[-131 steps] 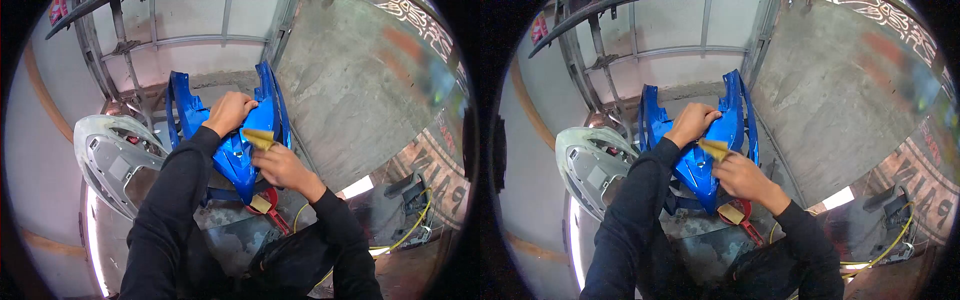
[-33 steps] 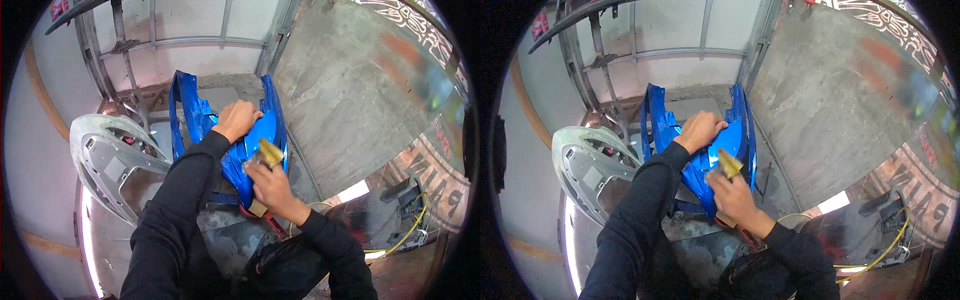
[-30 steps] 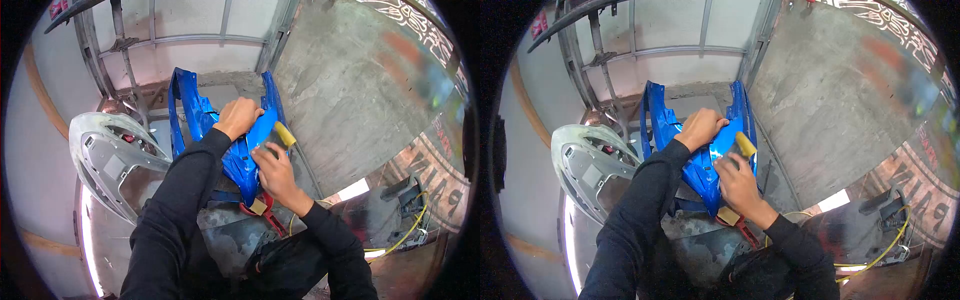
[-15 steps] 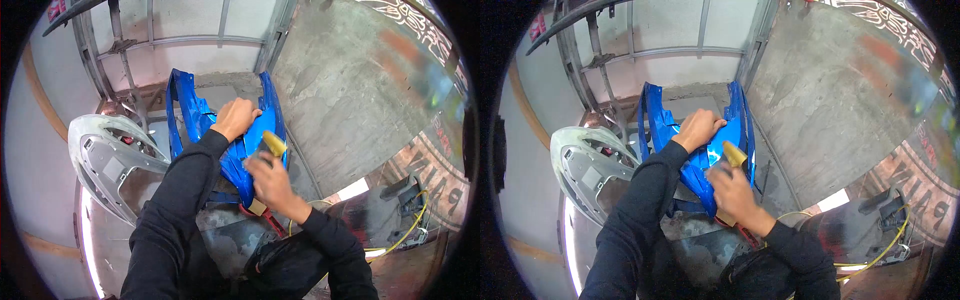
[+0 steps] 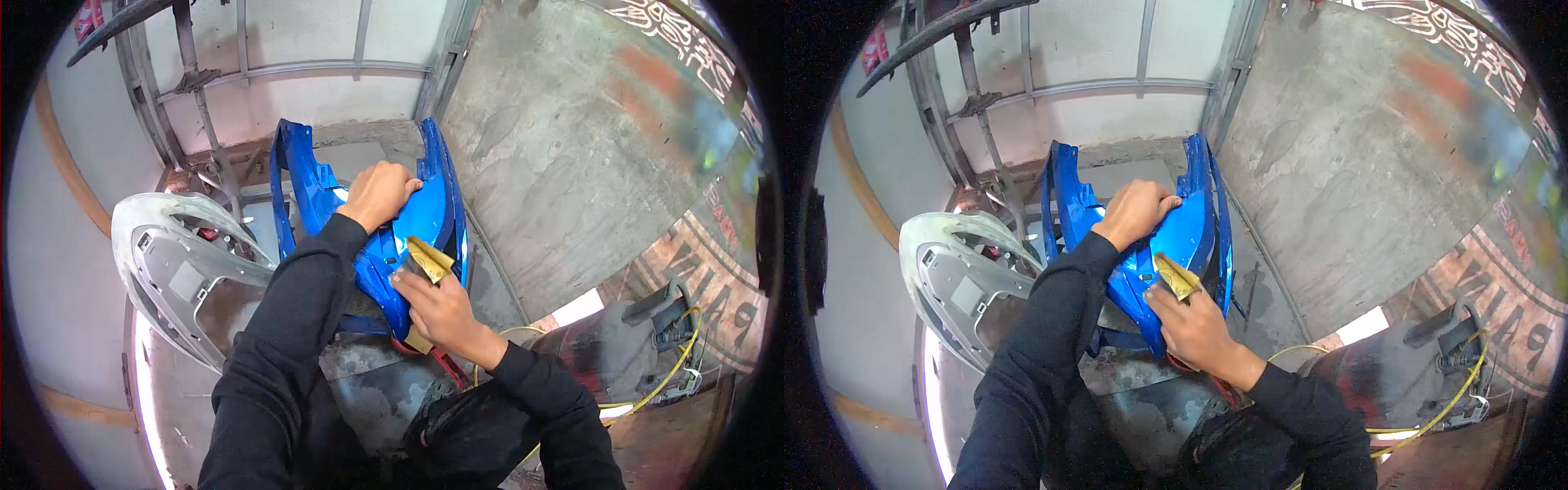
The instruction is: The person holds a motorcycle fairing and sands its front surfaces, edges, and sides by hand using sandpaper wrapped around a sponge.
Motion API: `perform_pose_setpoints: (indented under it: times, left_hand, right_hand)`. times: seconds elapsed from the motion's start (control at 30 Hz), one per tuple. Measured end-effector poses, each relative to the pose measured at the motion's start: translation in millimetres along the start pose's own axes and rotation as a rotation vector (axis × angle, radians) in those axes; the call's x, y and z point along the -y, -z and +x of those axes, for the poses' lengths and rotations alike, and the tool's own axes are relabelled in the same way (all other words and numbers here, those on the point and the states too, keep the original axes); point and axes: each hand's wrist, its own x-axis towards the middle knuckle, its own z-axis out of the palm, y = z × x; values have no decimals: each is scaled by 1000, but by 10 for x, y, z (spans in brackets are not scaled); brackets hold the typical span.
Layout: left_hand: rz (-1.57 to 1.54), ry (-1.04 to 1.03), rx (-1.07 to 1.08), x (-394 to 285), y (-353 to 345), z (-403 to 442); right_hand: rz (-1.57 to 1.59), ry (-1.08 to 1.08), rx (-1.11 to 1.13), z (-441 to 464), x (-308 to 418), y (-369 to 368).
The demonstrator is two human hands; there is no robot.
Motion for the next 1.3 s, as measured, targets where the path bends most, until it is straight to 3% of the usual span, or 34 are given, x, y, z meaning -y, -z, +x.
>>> perform_pose_setpoints:
  times: [0.1, 0.2, 0.37, 0.57, 0.7, 0.83, 0.87, 1.0, 1.1, 1.17, 1.3]
  left_hand:
    - [-1, 42, 46, -61, 10, -1]
    - [69, 54, -47, 3, -79, 44]
    - [-16, 107, -226, 96, -93, 63]
    - [-60, 219, -329, 211, -24, 135]
    - [-191, 249, -340, 227, 41, 169]
    - [-415, 87, -228, 240, 140, 135]
    - [-565, 140, -61, 250, 232, 109]
    - [-720, 80, -27, 173, 270, -105]
    - [-433, -41, -135, -6, 289, -315]
    - [-358, 207, -220, -128, 208, -389]
    - [-407, 329, -336, -230, 40, -461]
  right_hand:
    - [-40, -52, -12, -2, -95, -40]
    - [18, -82, -23, -47, 138, -51]
    - [-145, -177, 5, 0, 33, 64]
    - [-208, -149, -64, 62, -165, 86]
    - [-212, -87, 15, 102, -302, 238]
    - [-235, -73, -49, 94, -521, 318]
    - [-229, -100, -42, 89, -560, 337]
    - [-288, -80, -91, 72, -728, 348]
    - [-274, -60, -136, 114, -832, 314]
    - [-290, -87, -138, 140, -824, 317]
    - [-366, -188, -99, 210, -705, 325]
